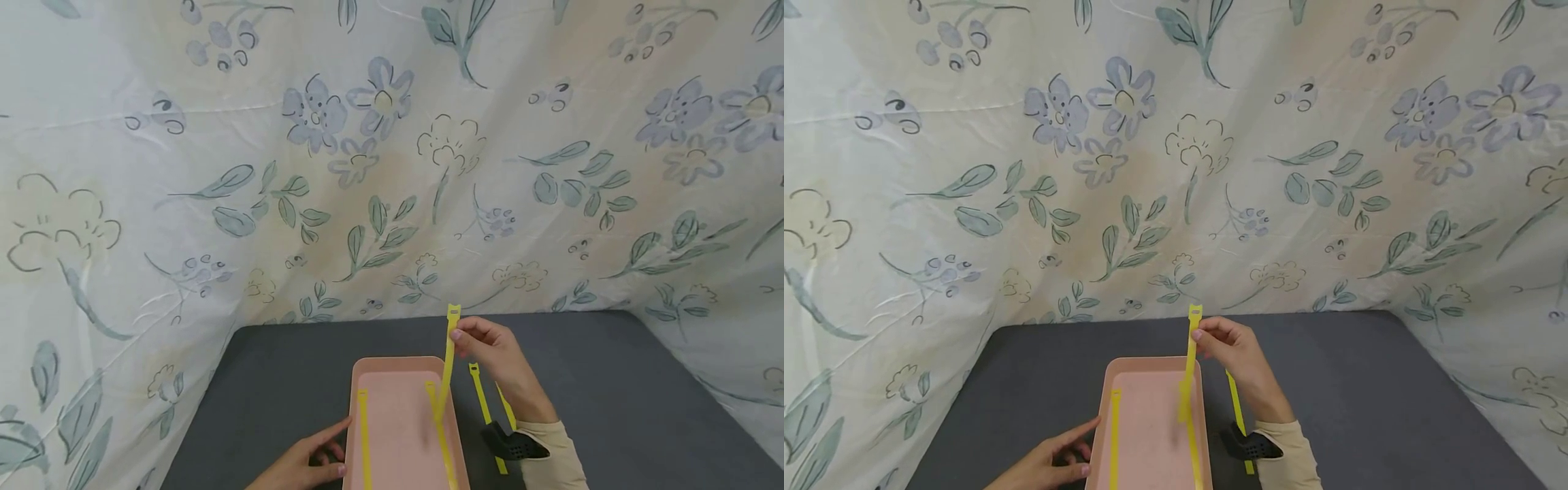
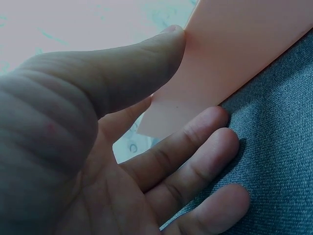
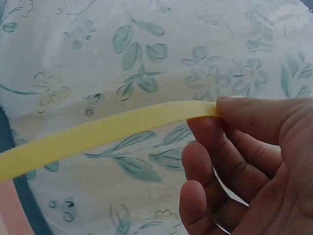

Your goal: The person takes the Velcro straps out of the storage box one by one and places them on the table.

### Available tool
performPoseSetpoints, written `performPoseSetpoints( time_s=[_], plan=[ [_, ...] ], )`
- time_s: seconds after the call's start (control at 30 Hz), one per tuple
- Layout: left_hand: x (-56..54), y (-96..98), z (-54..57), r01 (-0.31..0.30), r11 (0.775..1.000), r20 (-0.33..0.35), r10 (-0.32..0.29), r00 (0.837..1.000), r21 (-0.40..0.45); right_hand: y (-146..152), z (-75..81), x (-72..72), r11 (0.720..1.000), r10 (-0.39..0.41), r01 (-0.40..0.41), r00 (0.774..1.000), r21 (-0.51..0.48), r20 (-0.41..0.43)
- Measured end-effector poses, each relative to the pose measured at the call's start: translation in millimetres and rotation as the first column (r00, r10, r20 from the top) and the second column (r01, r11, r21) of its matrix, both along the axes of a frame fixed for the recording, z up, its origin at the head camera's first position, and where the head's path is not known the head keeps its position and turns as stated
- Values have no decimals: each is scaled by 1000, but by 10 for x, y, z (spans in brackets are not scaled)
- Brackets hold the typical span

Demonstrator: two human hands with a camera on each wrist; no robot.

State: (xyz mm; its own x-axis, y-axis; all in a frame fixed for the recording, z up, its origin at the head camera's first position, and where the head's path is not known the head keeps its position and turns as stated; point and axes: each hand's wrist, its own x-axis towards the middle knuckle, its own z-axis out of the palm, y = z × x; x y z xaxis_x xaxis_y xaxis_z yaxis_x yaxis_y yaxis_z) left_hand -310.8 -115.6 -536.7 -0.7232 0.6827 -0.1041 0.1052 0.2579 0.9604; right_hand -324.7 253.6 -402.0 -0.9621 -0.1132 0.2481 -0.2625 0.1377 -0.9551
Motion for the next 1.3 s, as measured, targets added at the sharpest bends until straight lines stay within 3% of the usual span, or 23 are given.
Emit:
performPoseSetpoints(
  time_s=[0.3,0.6,0.83,1.07,1.3],
  plan=[
    [-9,-6,-5,19,1000,-15,-19,1000,10,140,215,213,992,-115,110,991,-66,-73],
    [-22,-13,-12,25,999,-16,-25,1000,26,273,337,411,977,-178,153,968,-149,-175],
    [-30,-14,-4,26,999,-8,-26,1000,23,393,411,548,956,-258,224,950,-187,-178],
    [-41,-20,-13,28,999,-8,-27,1000,32,549,439,583,939,-307,256,925,-230,-225],
    [-50,-14,-22,28,999,-15,-28,1000,25,749,378,543,926,-351,305,913,-221,-209]
  ],
)
